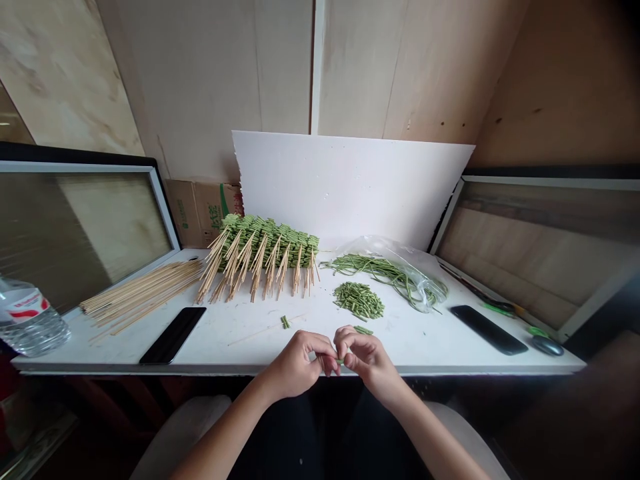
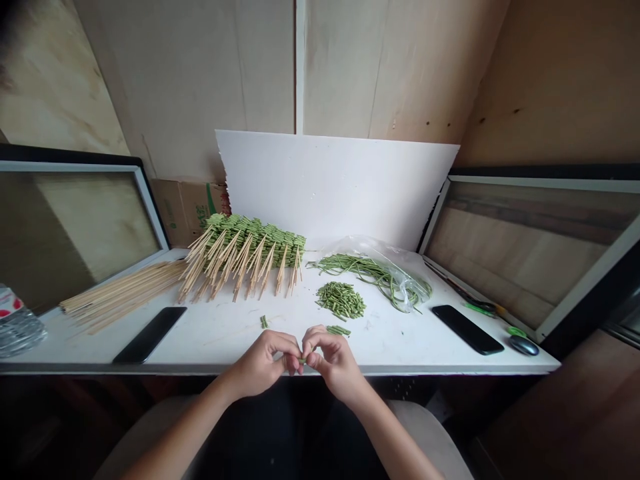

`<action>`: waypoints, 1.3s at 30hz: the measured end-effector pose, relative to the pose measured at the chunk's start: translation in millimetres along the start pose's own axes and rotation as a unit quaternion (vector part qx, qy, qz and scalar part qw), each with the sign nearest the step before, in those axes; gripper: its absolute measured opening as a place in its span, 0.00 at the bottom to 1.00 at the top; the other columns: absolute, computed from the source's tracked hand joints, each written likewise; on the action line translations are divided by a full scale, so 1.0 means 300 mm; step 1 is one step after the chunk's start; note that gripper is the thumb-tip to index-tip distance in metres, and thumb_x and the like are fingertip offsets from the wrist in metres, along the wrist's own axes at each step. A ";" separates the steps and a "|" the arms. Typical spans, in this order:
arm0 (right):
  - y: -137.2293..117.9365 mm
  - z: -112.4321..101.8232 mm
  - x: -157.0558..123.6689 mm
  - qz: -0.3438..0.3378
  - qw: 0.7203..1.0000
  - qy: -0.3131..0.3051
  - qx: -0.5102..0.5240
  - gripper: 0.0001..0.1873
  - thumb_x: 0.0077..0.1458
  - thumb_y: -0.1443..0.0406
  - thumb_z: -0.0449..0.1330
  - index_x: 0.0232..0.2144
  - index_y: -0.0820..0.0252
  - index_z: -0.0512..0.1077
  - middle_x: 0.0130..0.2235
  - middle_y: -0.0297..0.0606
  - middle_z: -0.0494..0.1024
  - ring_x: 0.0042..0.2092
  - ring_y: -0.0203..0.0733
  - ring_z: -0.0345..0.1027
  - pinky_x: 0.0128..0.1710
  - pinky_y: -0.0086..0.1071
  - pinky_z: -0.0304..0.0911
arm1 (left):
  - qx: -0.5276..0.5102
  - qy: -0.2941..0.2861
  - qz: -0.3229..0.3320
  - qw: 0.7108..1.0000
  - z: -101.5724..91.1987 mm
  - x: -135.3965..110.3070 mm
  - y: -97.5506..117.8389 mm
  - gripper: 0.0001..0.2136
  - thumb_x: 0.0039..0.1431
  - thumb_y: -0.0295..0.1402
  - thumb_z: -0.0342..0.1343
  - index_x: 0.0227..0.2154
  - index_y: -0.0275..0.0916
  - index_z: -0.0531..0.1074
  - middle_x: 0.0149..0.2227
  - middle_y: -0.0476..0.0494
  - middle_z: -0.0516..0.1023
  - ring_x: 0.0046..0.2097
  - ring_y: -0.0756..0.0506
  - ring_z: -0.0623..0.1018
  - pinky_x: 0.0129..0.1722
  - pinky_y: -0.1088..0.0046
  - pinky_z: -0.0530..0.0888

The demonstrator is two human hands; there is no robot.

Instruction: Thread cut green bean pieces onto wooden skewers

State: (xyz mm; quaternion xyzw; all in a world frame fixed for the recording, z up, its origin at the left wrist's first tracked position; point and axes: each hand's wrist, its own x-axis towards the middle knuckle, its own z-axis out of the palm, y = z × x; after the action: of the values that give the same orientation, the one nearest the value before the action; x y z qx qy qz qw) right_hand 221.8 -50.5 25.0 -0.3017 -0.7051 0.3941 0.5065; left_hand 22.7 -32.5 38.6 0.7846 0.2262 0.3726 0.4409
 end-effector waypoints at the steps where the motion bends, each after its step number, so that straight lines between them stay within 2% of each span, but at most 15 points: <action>1: -0.004 -0.005 0.000 -0.013 0.999 0.012 -0.032 0.20 0.61 0.45 0.64 0.29 0.54 0.76 0.30 0.38 0.73 0.39 0.48 0.67 0.43 0.42 0.65 | 0.020 0.005 0.002 1.000 -0.003 0.001 -0.001 0.13 0.61 0.19 0.54 0.27 0.37 0.81 0.29 0.44 0.81 0.33 0.47 0.79 0.35 0.73 0.75; 3: -0.017 -0.019 0.001 -0.043 0.990 0.038 -0.127 0.16 0.63 0.49 0.63 0.32 0.52 0.78 0.32 0.39 0.75 0.41 0.50 0.67 0.46 0.45 0.64 | 0.096 0.037 0.021 0.994 -0.007 0.004 -0.004 0.12 0.62 0.20 0.55 0.29 0.37 0.81 0.30 0.44 0.81 0.34 0.47 0.79 0.38 0.71 0.75; 6: -0.037 -0.037 0.005 -0.087 0.964 0.050 -0.245 0.08 0.64 0.55 0.64 0.36 0.49 0.81 0.33 0.41 0.78 0.43 0.52 0.67 0.47 0.48 0.65 | 0.236 0.097 0.078 0.964 -0.006 0.008 -0.015 0.11 0.65 0.21 0.55 0.32 0.39 0.81 0.30 0.45 0.81 0.35 0.45 0.77 0.43 0.66 0.72; 9: -0.042 -0.038 0.008 -0.115 0.950 0.060 -0.284 0.04 0.64 0.59 0.65 0.39 0.48 0.81 0.34 0.41 0.78 0.42 0.53 0.66 0.43 0.47 0.66 | 0.330 0.118 0.118 0.929 0.004 0.007 -0.024 0.13 0.67 0.20 0.52 0.35 0.39 0.80 0.30 0.44 0.80 0.35 0.45 0.75 0.42 0.64 0.69; 11: -0.039 -0.030 0.006 -0.120 0.942 0.069 -0.306 0.04 0.65 0.63 0.64 0.39 0.49 0.80 0.34 0.41 0.77 0.42 0.53 0.65 0.43 0.48 0.66 | 0.360 0.114 0.119 0.918 0.012 0.005 -0.025 0.13 0.67 0.19 0.50 0.37 0.39 0.79 0.31 0.44 0.79 0.35 0.44 0.75 0.41 0.64 0.68; 14: -0.031 -0.015 -0.001 -0.112 0.935 0.082 -0.326 0.07 0.65 0.67 0.61 0.37 0.51 0.77 0.34 0.41 0.77 0.44 0.53 0.64 0.45 0.48 0.64 | 0.333 0.093 0.092 0.934 0.019 0.002 -0.022 0.12 0.66 0.18 0.52 0.38 0.39 0.79 0.34 0.44 0.80 0.38 0.43 0.76 0.44 0.64 0.69; 18: -0.024 0.005 -0.013 -0.067 0.955 0.093 -0.274 0.09 0.63 0.69 0.59 0.32 0.52 0.75 0.33 0.40 0.76 0.43 0.53 0.63 0.45 0.46 0.63 | 0.218 0.090 0.044 0.971 0.027 0.001 -0.020 0.13 0.63 0.17 0.53 0.30 0.39 0.77 0.32 0.47 0.80 0.37 0.46 0.77 0.43 0.68 0.70; 23: -0.004 0.027 -0.018 -0.016 0.983 0.115 -0.143 0.10 0.63 0.58 0.64 0.30 0.53 0.76 0.30 0.38 0.74 0.40 0.50 0.65 0.45 0.44 0.63 | 0.076 0.101 0.027 0.992 0.037 0.009 -0.014 0.13 0.61 0.17 0.53 0.26 0.37 0.77 0.29 0.48 0.78 0.33 0.48 0.77 0.37 0.74 0.72; 26: 0.021 0.000 -0.009 -0.009 0.982 0.145 -0.118 0.12 0.61 0.53 0.66 0.32 0.53 0.80 0.32 0.39 0.77 0.38 0.48 0.67 0.41 0.42 0.64 | 0.066 0.106 0.021 0.992 0.022 0.016 -0.013 0.12 0.64 0.19 0.53 0.29 0.37 0.78 0.29 0.47 0.78 0.33 0.48 0.77 0.37 0.74 0.73; 30: 0.098 -0.117 0.011 0.021 0.955 0.197 -0.222 0.15 0.62 0.51 0.63 0.38 0.52 0.83 0.37 0.43 0.81 0.42 0.52 0.69 0.38 0.41 0.64 | 0.131 0.133 0.014 0.982 -0.023 0.018 -0.037 0.13 0.69 0.23 0.50 0.36 0.37 0.80 0.33 0.45 0.77 0.35 0.47 0.76 0.39 0.72 0.73; 34: 0.224 -0.243 0.007 0.078 0.911 0.209 -0.347 0.18 0.64 0.54 0.57 0.42 0.54 0.83 0.40 0.45 0.83 0.46 0.56 0.69 0.43 0.46 0.67 | 0.168 0.127 -0.004 0.978 -0.051 0.015 -0.080 0.18 0.69 0.21 0.45 0.48 0.40 0.79 0.43 0.41 0.77 0.42 0.46 0.78 0.45 0.69 0.75; 39: 0.342 -0.291 -0.022 0.049 0.863 0.200 -0.462 0.13 0.62 0.58 0.59 0.35 0.55 0.83 0.39 0.45 0.84 0.50 0.60 0.68 0.52 0.50 0.64 | 0.185 0.109 -0.008 0.977 -0.042 0.020 -0.097 0.16 0.71 0.24 0.48 0.47 0.41 0.81 0.43 0.42 0.76 0.44 0.45 0.79 0.47 0.68 0.76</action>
State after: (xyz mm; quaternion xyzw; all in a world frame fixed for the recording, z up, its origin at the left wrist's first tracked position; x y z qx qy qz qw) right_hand 309.8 18.0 -51.2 -0.6077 -0.6739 -0.0211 0.4197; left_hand 15.7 -7.0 20.2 0.8051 0.3442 0.4045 0.2639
